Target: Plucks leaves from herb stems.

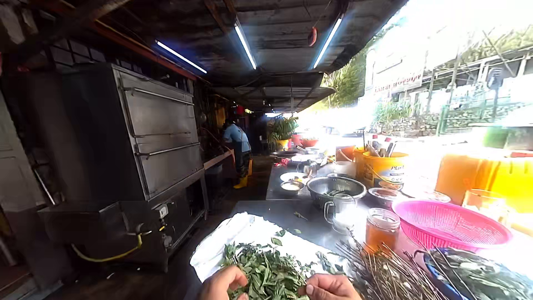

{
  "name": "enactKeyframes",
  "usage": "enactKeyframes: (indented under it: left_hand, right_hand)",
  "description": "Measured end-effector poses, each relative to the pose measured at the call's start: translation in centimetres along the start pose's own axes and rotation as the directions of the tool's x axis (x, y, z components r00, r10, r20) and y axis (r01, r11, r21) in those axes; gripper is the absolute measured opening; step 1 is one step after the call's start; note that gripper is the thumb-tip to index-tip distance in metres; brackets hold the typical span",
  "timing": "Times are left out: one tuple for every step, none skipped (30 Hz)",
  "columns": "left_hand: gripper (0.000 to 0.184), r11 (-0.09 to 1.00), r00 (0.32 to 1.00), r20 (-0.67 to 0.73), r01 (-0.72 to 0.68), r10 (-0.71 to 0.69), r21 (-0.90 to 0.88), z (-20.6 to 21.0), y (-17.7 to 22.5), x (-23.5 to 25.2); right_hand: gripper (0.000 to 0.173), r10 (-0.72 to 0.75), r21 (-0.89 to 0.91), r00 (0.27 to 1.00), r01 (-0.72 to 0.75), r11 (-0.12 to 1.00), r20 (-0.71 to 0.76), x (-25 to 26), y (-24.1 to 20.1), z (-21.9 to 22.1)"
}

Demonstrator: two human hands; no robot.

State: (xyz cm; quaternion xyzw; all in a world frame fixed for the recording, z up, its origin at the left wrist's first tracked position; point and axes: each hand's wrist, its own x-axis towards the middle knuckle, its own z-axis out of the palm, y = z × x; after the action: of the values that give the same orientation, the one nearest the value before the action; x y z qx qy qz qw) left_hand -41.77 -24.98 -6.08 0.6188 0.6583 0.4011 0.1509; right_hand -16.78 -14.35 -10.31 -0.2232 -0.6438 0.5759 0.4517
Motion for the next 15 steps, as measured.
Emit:
enactKeyframes:
  left_hand:
    - [0.020, 0.999, 0.999, -0.017, -0.028, 0.027, -0.042, 0.3, 0.5, -0.1]
    - [0.016, 0.990, 0.999, -0.029, -0.047, 0.043, -0.131, 0.6, 1.1, 0.0]
    - [0.013, 0.972, 0.998, -0.032, -0.056, 0.050, -0.228, 1.0, 1.7, 0.1]
    - [0.013, 0.950, 0.998, -0.036, -0.061, 0.052, -0.307, 1.5, 2.2, 0.3]
    - [0.014, 0.928, 0.998, -0.034, -0.056, 0.047, -0.369, 2.0, 2.7, 0.5]
    - [0.017, 0.909, 0.999, -0.021, -0.040, 0.034, -0.415, 2.5, 3.1, 0.8]
    - [0.022, 0.899, 1.000, 0.005, -0.018, 0.022, -0.437, 3.1, 3.4, 1.1]
    - [0.028, 0.903, 0.999, 0.041, 0.002, 0.017, -0.431, 3.7, 3.6, 1.5]
    - [0.032, 0.912, 0.997, 0.077, 0.006, 0.029, -0.411, 4.2, 3.6, 1.8]
    - [0.030, 0.917, 0.993, 0.103, -0.010, 0.056, -0.399, 4.8, 3.6, 2.0]
    - [0.024, 0.915, 0.989, 0.119, -0.035, 0.090, -0.401, 5.3, 3.6, 2.0]
    - [0.017, 0.910, 0.985, 0.121, -0.064, 0.124, -0.410, 5.7, 3.7, 2.1]
    - [0.013, 0.908, 0.984, 0.107, -0.085, 0.140, -0.410, 6.1, 3.7, 2.2]
    - [0.011, 0.919, 0.987, 0.083, -0.096, 0.138, -0.382, 6.4, 3.8, 2.2]
    - [0.011, 0.937, 0.990, 0.052, -0.107, 0.131, -0.334, 6.6, 3.8, 2.2]
  right_hand:
    - [0.023, 0.044, 0.050, 0.999, -0.045, 0.998, 0.020, -0.2, -0.2, 0.1]
    - [0.025, 0.072, 0.085, 0.997, -0.075, 0.994, 0.039, -0.3, -0.4, 0.2]
    - [0.026, 0.084, 0.105, 0.995, -0.090, 0.990, 0.061, -0.3, -0.5, 0.2]
    - [0.027, 0.084, 0.115, 0.993, -0.094, 0.989, 0.085, -0.3, -0.4, 0.2]
    - [0.027, 0.082, 0.124, 0.991, -0.095, 0.988, 0.105, -0.3, -0.3, 0.2]
    - [0.027, 0.081, 0.133, 0.989, -0.097, 0.986, 0.122, -0.3, -0.2, 0.2]
    - [0.027, 0.079, 0.140, 0.988, -0.097, 0.985, 0.132, -0.3, -0.1, 0.2]
    - [0.026, 0.077, 0.145, 0.987, -0.097, 0.985, 0.139, -0.2, -0.1, 0.2]
    - [0.026, 0.074, 0.146, 0.987, -0.095, 0.985, 0.145, -0.2, -0.1, 0.2]
    - [0.025, 0.069, 0.146, 0.987, -0.090, 0.985, 0.147, -0.2, -0.1, 0.2]
    - [0.024, 0.063, 0.140, 0.987, -0.084, 0.987, 0.147, -0.1, -0.1, 0.3]
    - [0.023, 0.060, 0.123, 0.987, -0.079, 0.989, 0.151, -0.1, -0.2, 0.3]
    - [0.022, 0.064, 0.105, 0.985, -0.081, 0.991, 0.159, 0.0, -0.2, 0.4]
    - [0.022, 0.076, 0.092, 0.983, -0.093, 0.991, 0.169, 0.0, -0.3, 0.4]
    - [0.021, 0.097, 0.080, 0.980, -0.112, 0.991, 0.171, 0.0, -0.4, 0.5]
